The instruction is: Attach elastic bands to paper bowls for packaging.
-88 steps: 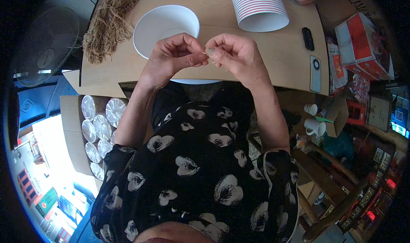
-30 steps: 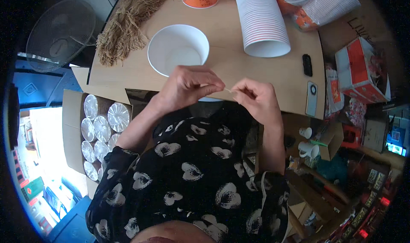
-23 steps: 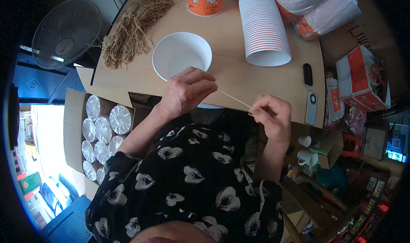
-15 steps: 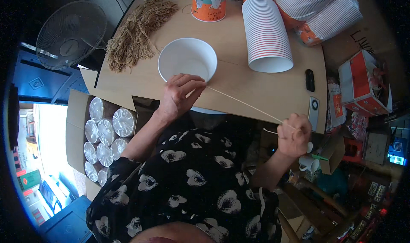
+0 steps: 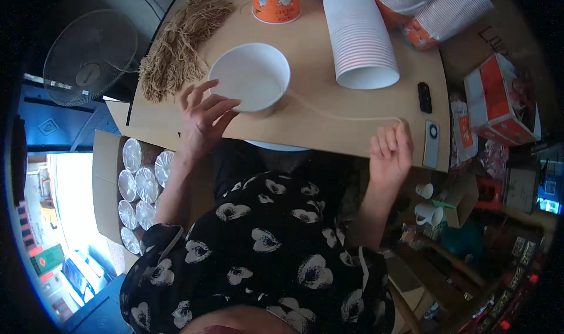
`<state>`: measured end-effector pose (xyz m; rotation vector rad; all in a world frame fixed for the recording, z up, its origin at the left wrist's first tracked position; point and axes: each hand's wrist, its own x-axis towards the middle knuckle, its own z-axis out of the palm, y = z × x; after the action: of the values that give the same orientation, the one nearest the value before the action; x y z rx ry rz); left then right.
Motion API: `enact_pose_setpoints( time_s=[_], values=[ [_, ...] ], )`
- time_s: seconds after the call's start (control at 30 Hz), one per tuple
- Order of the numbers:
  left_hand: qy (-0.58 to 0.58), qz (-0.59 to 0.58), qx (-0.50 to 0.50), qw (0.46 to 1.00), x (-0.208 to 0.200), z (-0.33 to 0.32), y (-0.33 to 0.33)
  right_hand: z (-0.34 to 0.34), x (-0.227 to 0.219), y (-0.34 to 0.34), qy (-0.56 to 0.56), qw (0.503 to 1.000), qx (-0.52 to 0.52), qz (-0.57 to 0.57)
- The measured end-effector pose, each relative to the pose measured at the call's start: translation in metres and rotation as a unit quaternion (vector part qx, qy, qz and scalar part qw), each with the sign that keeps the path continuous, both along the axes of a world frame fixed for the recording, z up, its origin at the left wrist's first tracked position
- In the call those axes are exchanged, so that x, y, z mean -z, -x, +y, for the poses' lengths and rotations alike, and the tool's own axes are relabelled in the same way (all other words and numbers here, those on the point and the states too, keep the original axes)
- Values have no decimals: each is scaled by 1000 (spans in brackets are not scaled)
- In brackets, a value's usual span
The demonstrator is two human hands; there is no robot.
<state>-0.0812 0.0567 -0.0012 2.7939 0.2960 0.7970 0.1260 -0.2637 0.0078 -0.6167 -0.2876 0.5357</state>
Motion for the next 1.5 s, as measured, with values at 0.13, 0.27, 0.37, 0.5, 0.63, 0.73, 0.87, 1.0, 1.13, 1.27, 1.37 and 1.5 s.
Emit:
enact_pose_setpoints(
  time_s=[0.13, 0.27, 0.37, 0.5, 0.63, 0.73, 0.87, 1.0, 1.13, 1.27, 1.37, 1.5],
  values=[
    [59, -88, 29, 994, 14, -36, -43, 34, 4, 9, -22, 996, -40, 72],
    [233, -112, 168, 951, 11, -75, -56, 61, 7, 17, -54, 990, -71, 106],
    [544, -21, 205, 813, 7, -94, -60, 70, 8, 24, -52, 991, -70, 106],
    [697, 82, 200, 684, 16, -105, -61, 81, 13, 33, -51, 990, -79, 107],
    [660, 122, 172, 721, 18, -91, -43, 81, 25, 40, 97, 995, -30, 22],
    [604, 131, 169, 768, 14, -84, -29, 81, 21, 55, 347, 904, 144, -204],
    [495, 106, 219, 834, 8, -82, -24, 67, 21, 56, 383, 836, -110, -378],
    [454, 90, 227, 857, 1, -73, -23, 68, 22, 62, 407, 816, -231, -339],
    [451, 140, 190, 861, -3, -60, -16, 66, 16, 60, 439, 775, -237, -389],
    [320, 121, 247, 907, -7, -36, -6, 69, 13, 54, 424, 801, -196, -376],
    [218, 85, 149, 961, -5, 8, 12, 67, 8, 26, 439, 826, -23, -352],
    [-66, 68, 46, 994, -22, 71, 6, 92, -34, 5, 414, 787, 182, -419]
  ],
)
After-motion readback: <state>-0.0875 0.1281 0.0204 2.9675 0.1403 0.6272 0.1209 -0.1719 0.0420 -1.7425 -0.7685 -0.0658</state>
